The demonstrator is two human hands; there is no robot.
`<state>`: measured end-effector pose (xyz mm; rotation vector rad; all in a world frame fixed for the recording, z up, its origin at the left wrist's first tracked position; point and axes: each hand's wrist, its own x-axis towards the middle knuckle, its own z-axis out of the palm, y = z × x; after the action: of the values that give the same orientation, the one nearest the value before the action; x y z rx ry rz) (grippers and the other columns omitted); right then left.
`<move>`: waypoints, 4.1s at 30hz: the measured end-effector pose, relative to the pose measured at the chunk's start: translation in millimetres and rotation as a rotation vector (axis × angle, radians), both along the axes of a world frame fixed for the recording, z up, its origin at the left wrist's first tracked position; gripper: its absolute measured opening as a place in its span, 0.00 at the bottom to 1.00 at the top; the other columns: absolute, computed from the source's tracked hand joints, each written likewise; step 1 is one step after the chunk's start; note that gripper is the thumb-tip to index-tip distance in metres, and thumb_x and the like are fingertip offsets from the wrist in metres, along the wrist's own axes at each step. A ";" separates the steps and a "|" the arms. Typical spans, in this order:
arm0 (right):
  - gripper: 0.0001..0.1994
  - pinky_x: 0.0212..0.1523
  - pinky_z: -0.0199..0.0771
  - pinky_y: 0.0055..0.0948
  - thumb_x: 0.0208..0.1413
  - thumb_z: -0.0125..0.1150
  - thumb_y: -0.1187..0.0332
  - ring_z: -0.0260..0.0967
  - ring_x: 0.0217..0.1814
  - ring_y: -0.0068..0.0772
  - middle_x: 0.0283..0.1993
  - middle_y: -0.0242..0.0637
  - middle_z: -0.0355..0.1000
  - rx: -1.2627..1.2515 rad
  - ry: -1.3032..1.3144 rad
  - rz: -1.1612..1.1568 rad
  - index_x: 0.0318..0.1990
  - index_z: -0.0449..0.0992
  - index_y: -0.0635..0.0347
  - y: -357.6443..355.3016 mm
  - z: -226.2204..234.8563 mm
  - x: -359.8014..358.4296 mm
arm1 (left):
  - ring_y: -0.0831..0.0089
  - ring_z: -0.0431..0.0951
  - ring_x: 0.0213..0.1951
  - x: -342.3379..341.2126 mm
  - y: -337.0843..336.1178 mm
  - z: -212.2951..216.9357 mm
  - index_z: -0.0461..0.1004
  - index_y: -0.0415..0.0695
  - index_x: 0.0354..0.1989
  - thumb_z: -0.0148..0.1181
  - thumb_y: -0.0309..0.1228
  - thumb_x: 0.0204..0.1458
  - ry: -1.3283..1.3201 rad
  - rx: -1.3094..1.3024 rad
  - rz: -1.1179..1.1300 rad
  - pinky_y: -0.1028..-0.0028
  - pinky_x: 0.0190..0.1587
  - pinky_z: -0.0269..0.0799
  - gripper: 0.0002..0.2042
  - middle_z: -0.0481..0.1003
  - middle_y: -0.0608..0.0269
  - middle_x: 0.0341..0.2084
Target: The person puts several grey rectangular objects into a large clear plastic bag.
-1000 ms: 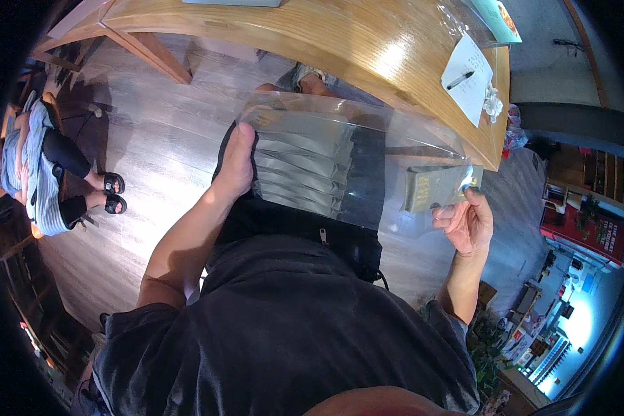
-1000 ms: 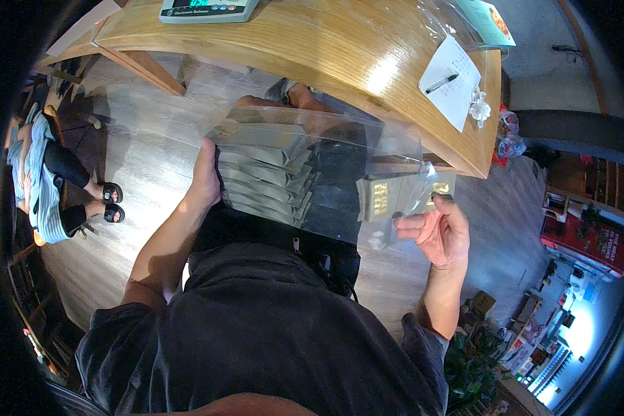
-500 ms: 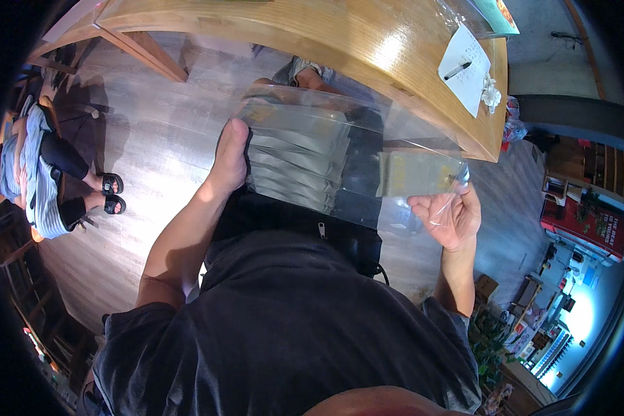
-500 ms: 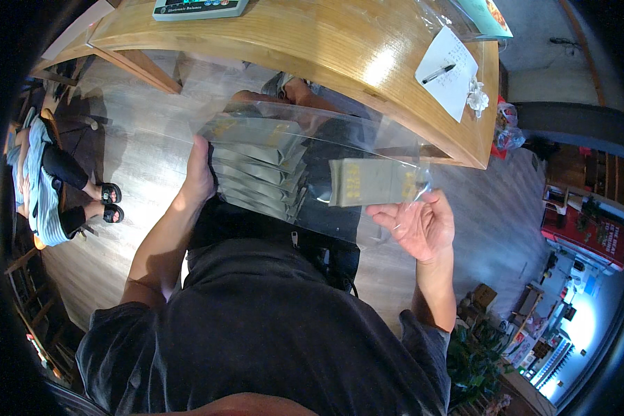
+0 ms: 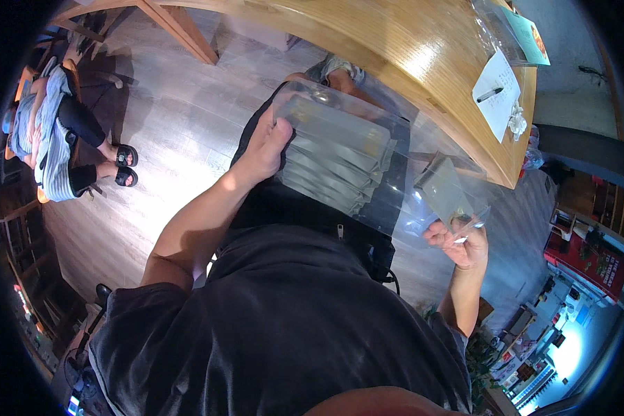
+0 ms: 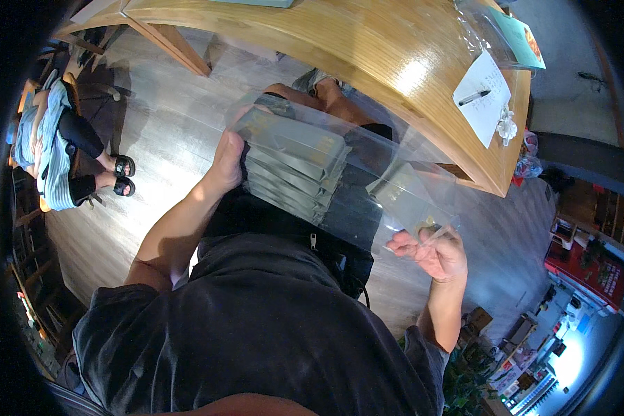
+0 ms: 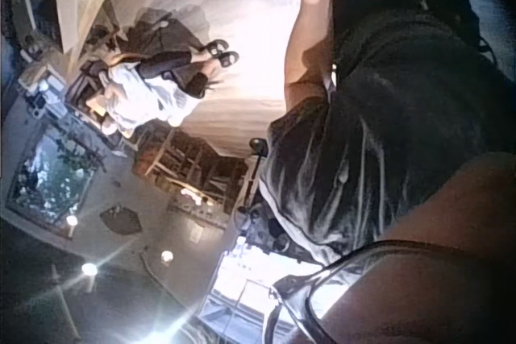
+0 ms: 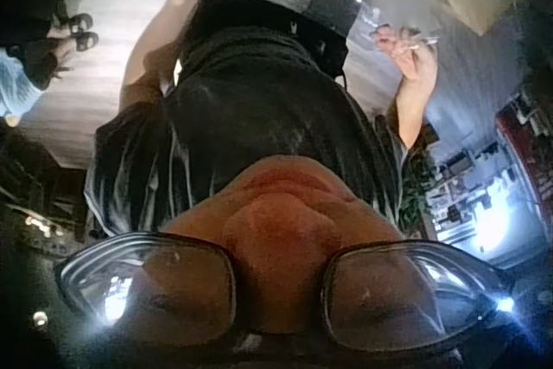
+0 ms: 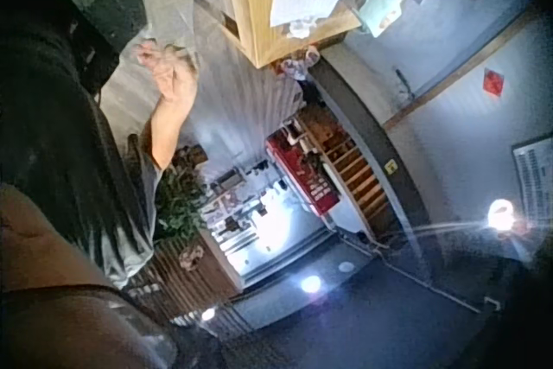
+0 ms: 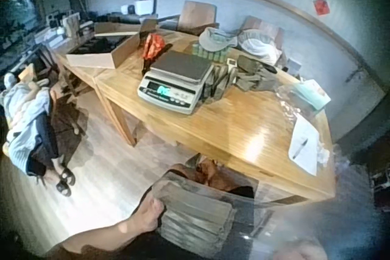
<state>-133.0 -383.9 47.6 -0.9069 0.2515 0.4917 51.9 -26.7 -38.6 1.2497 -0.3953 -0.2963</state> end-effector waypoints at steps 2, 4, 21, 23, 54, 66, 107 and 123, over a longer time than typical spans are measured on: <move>0.27 0.53 0.68 0.57 0.61 0.49 0.61 0.61 0.58 0.72 0.55 0.69 0.63 0.053 0.046 0.028 0.61 0.56 0.72 6.1 7.7 4.0 | 0.70 0.68 0.50 0.9 2.1 -0.5 0.61 0.35 0.55 0.40 0.67 0.53 -0.002 0.014 -0.012 0.72 0.55 0.60 0.41 0.69 0.58 0.45; 0.31 0.58 0.60 0.62 0.61 0.49 0.60 0.54 0.62 0.76 0.60 0.70 0.58 0.114 0.033 0.102 0.65 0.50 0.71 16.5 16.6 11.0 | 0.71 0.68 0.50 0.0 1.6 -0.3 0.61 0.35 0.55 0.40 0.68 0.52 -0.003 0.019 -0.038 0.72 0.54 0.60 0.42 0.69 0.58 0.45; 0.38 0.62 0.45 0.71 0.54 0.55 0.59 0.52 0.65 0.74 0.65 0.64 0.54 0.316 -0.009 0.268 0.67 0.46 0.69 8.1 -11.6 30.0 | 0.75 0.65 0.50 4.5 5.5 -0.1 0.61 0.36 0.56 0.48 0.59 0.56 0.004 -0.145 -0.200 0.74 0.55 0.58 0.35 0.68 0.62 0.46; 0.38 0.62 0.45 0.71 0.52 0.55 0.63 0.53 0.65 0.74 0.65 0.63 0.55 0.381 -0.129 0.178 0.67 0.47 0.68 6.7 -12.2 24.2 | 0.75 0.67 0.48 0.6 0.9 0.7 0.61 0.36 0.54 0.45 0.67 0.51 0.037 -0.063 -0.116 0.75 0.53 0.60 0.41 0.69 0.62 0.44; 0.43 0.56 0.57 0.67 0.58 0.37 0.37 0.55 0.62 0.73 0.59 0.65 0.61 0.196 -0.192 0.281 0.63 0.54 0.74 43.4 3.7 49.9 | 0.75 0.65 0.52 -1.8 0.6 -8.3 0.61 0.36 0.57 0.48 0.58 0.57 0.049 -0.151 -0.176 0.74 0.57 0.58 0.34 0.68 0.63 0.48; 0.45 0.58 0.58 0.64 0.54 0.46 0.35 0.56 0.62 0.73 0.57 0.63 0.64 0.385 -0.025 0.113 0.64 0.54 0.69 42.1 -0.7 47.3 | 0.76 0.66 0.50 1.1 1.1 -5.6 0.63 0.37 0.55 0.48 0.58 0.57 0.047 -0.135 -0.173 0.75 0.55 0.58 0.34 0.69 0.64 0.46; 0.18 0.29 0.64 0.29 0.62 0.50 0.58 0.65 0.26 0.31 0.24 0.40 0.68 0.043 -0.004 0.317 0.24 0.68 0.61 93.3 3.7 75.1 | 0.76 0.65 0.52 -8.8 -3.1 7.0 0.57 0.35 0.60 0.57 0.57 0.52 0.140 -0.158 -0.163 0.74 0.57 0.57 0.39 0.68 0.62 0.49; 0.26 0.32 0.78 0.32 0.60 0.54 0.54 0.76 0.36 0.42 0.37 0.55 0.72 -0.610 -0.560 0.060 0.49 0.67 0.76 1.2 127.9 129.5 | 0.63 0.66 0.58 14.6 10.3 6.6 0.58 0.38 0.62 0.42 0.64 0.55 0.667 -0.473 0.045 0.64 0.60 0.61 0.40 0.65 0.53 0.58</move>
<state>-3.5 -382.7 175.5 -1.6084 -0.1520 0.1943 66.5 -16.4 -32.0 0.6395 0.1378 -0.5245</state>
